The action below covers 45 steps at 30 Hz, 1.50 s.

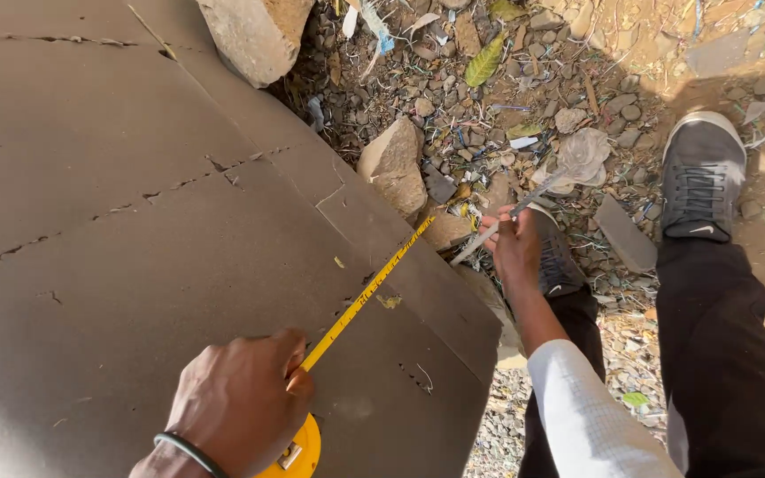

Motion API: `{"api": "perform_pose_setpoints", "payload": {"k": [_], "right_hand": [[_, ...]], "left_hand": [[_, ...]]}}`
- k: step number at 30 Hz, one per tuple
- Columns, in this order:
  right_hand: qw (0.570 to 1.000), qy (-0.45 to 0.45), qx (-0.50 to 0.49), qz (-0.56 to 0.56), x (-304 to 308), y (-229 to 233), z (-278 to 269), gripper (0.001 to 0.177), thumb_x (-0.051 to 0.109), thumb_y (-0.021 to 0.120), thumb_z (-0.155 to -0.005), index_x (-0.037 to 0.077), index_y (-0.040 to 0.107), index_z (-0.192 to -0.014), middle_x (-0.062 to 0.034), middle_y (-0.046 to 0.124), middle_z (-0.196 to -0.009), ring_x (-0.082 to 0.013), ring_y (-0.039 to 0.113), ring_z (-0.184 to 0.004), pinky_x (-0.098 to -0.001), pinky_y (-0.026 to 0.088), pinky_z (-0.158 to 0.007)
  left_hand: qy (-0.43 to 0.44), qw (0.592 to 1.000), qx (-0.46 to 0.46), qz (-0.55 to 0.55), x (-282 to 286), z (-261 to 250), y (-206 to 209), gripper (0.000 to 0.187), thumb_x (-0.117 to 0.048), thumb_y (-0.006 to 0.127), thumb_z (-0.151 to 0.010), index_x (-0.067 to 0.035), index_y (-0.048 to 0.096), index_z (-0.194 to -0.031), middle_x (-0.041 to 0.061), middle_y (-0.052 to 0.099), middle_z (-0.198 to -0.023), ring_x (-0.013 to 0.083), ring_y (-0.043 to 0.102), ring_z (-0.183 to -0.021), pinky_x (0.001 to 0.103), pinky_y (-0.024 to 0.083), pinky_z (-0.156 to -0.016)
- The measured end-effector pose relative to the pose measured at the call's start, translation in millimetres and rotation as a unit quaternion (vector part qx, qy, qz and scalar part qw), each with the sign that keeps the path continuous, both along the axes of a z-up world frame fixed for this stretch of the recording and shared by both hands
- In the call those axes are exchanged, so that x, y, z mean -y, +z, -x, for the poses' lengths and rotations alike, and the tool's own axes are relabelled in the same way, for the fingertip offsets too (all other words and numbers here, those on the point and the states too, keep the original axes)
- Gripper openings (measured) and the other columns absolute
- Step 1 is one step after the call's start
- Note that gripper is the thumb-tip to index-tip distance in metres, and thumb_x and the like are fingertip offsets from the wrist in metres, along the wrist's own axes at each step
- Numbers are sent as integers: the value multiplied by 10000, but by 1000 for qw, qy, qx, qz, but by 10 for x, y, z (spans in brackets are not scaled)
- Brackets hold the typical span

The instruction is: The person measures a large piece of grey foam using a yellow tape measure and marks the measurements with a metal tool. They repeatedly measure different sections of the foam and make marks along the edges.

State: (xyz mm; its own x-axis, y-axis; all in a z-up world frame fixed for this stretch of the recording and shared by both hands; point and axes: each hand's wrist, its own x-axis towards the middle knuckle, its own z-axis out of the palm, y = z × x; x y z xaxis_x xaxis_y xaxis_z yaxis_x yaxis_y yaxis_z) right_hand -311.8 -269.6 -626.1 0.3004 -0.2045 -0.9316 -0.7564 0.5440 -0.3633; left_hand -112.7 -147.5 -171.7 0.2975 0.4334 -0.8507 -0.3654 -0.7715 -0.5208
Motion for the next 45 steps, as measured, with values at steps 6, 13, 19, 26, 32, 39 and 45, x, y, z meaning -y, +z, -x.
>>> {"api": "perform_pose_setpoints", "payload": {"k": [6, 13, 19, 26, 32, 39, 45], "right_hand": [[988, -18, -26, -151, -892, -593, 53, 286, 351, 529, -1341, 126, 703, -1367, -193, 925, -1487, -387, 933, -1217, -587, 691, -1155], [952, 61, 3, -302, -1136, -810, 229, 873, 843, 500, -1069, 144, 824, -1480, -185, 787, -1608, -375, 728, -1461, -563, 464, -1267], [922, 219, -29, -318, -975, -495, -13, 1327, 959, 504, -846, 296, 312, -1980, -18, 220, -2098, -300, 216, -1933, -653, 27, -1554], [924, 207, -4, -321, -1174, -885, 276, 1192, 863, 628, -944, 156, 537, -1898, -18, 405, -2060, -222, 351, -1902, -478, 198, -1540], [935, 151, 8, -322, -774, -588, 454, 942, 848, 456, -1068, 190, 769, -1664, -277, 436, -2000, -507, 380, -1873, -685, 210, -1543], [913, 247, -91, -312, -945, -690, 338, 1224, 920, 607, -910, 248, 488, -1927, -3, 285, -2092, -250, 190, -1956, -557, 85, -1570], [881, 301, -60, -360, -890, -549, 208, 1300, 972, 509, -886, 296, 338, -1983, 47, 165, -2123, -216, 110, -1964, -566, 39, -1574]], "left_hand": [[-51, 998, 32, -4, -98, -331, -367, 228, -567, 695, -1060, -344, 730, -1024, -46, 924, -1003, 340, 830, -902, 512, 581, -782], [-40, 995, 74, 54, -167, -457, -573, 151, -499, 695, -1005, -349, 711, -1001, 19, 879, -874, 450, 802, -931, 583, 565, -816], [-23, 992, 70, 104, -174, -560, -570, 120, -501, 701, -994, -386, 725, -1016, -28, 895, -888, 433, 809, -951, 598, 574, -837], [-20, 994, 80, 71, -166, -667, -534, 172, -522, 708, -1006, -359, 681, -960, -68, 878, -827, 398, 817, -925, 557, 574, -840], [-10, 996, 77, 48, -69, -719, -498, 167, -509, 702, -1014, -358, 683, -947, -69, 855, -821, 392, 806, -907, 519, 574, -867], [4, 995, 84, 55, -49, -709, -507, 107, -492, 684, -1011, -391, 718, -1008, -110, 884, -844, 366, 823, -923, 519, 584, -885], [-8, 992, 92, 89, -106, -682, -533, 142, -469, 716, -997, -341, 691, -939, -84, 853, -796, 371, 778, -819, 520, 562, -827]]}}
